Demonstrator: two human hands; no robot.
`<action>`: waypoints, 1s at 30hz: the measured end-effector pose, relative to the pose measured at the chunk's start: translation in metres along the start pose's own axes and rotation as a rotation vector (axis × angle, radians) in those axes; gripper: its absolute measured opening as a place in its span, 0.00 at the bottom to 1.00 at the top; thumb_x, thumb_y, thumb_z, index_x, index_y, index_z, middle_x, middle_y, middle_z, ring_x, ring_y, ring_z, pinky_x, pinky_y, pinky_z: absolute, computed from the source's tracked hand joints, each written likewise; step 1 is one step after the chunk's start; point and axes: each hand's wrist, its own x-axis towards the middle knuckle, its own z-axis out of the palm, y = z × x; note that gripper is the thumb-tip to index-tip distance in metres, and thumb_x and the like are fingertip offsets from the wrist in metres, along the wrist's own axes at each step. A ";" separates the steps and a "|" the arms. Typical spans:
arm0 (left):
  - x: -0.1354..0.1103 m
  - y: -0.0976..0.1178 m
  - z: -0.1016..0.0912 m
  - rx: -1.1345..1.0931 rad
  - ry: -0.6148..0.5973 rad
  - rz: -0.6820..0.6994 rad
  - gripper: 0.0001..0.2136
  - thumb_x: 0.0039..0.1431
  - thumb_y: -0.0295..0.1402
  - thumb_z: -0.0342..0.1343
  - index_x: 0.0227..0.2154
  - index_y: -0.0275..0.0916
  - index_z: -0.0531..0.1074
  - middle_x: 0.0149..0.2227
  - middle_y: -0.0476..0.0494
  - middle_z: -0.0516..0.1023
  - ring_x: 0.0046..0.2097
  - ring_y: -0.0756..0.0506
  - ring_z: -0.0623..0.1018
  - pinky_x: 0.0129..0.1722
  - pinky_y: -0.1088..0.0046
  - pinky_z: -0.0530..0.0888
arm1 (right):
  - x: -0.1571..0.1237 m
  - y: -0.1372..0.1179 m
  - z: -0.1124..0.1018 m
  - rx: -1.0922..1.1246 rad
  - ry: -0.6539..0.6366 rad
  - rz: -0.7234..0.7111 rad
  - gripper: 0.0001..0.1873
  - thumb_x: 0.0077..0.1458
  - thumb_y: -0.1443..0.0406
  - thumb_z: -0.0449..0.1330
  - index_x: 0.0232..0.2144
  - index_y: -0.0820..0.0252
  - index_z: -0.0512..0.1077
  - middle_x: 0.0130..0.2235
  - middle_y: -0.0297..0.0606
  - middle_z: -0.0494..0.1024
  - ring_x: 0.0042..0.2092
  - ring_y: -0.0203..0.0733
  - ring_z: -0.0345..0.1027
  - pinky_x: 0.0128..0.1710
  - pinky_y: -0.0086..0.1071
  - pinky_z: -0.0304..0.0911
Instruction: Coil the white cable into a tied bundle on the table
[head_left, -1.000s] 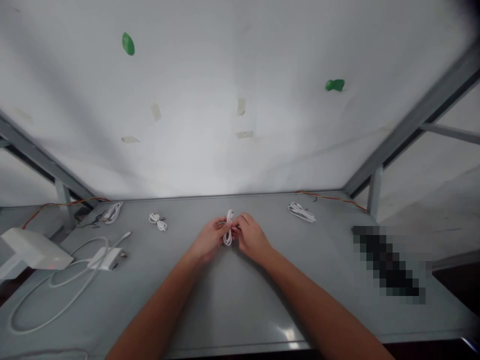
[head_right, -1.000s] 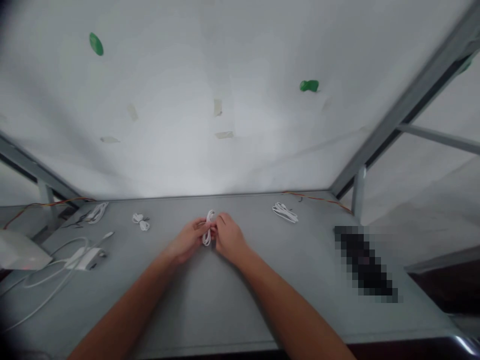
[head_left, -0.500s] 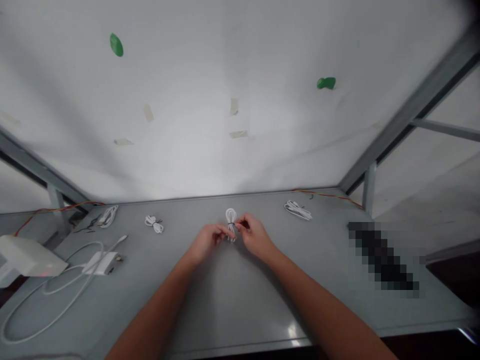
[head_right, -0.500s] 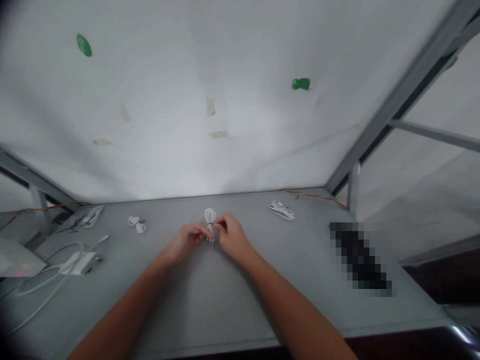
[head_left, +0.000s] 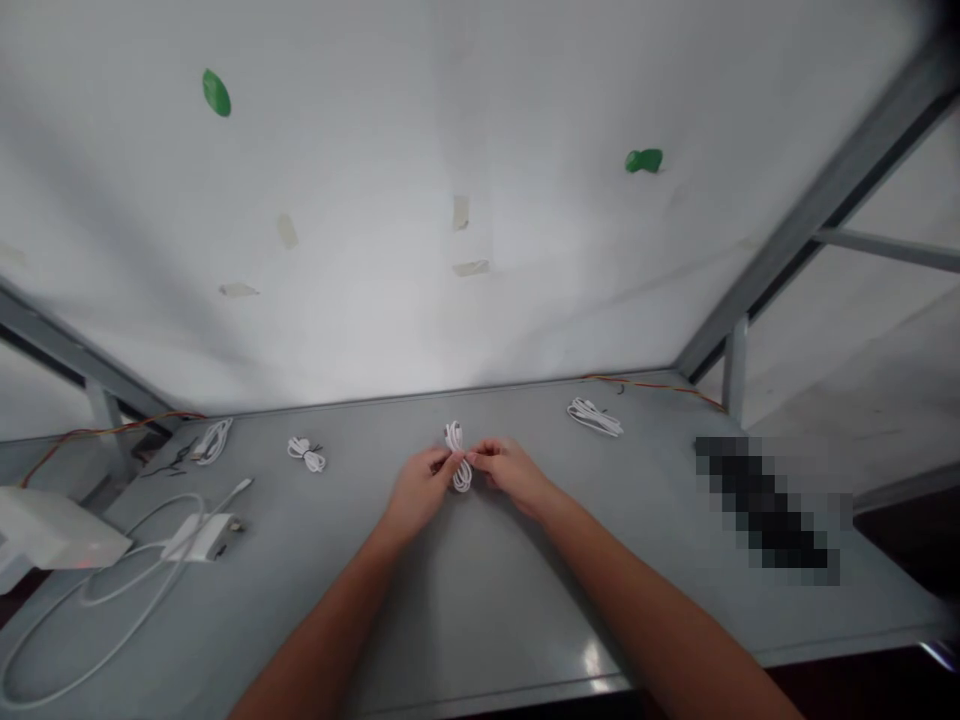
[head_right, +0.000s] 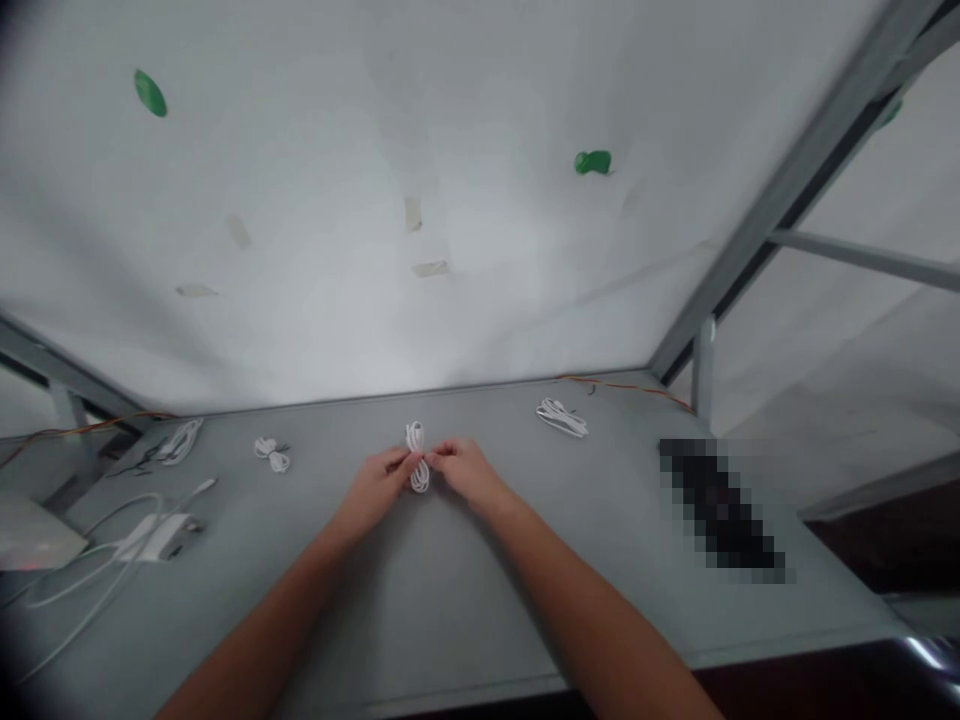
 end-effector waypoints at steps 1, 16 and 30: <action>0.002 -0.004 0.001 0.031 0.023 -0.012 0.21 0.64 0.51 0.53 0.24 0.40 0.75 0.27 0.46 0.74 0.32 0.44 0.72 0.36 0.70 0.67 | 0.002 0.002 0.001 -0.012 0.016 -0.015 0.10 0.60 0.61 0.60 0.31 0.61 0.75 0.26 0.33 0.75 0.29 0.38 0.66 0.32 0.32 0.63; 0.008 -0.040 -0.020 0.583 0.211 0.057 0.24 0.72 0.41 0.46 0.64 0.36 0.67 0.63 0.30 0.71 0.66 0.34 0.69 0.67 0.51 0.61 | -0.011 0.008 -0.016 -1.068 0.068 -0.111 0.32 0.71 0.61 0.42 0.71 0.72 0.57 0.74 0.51 0.53 0.74 0.57 0.45 0.73 0.54 0.40; 0.021 -0.033 -0.024 0.478 -0.080 0.207 0.43 0.54 0.50 0.67 0.69 0.42 0.59 0.70 0.31 0.63 0.71 0.32 0.63 0.71 0.47 0.55 | 0.000 0.005 -0.014 -1.055 -0.011 -0.225 0.30 0.71 0.63 0.43 0.70 0.66 0.61 0.73 0.47 0.57 0.74 0.54 0.48 0.73 0.53 0.41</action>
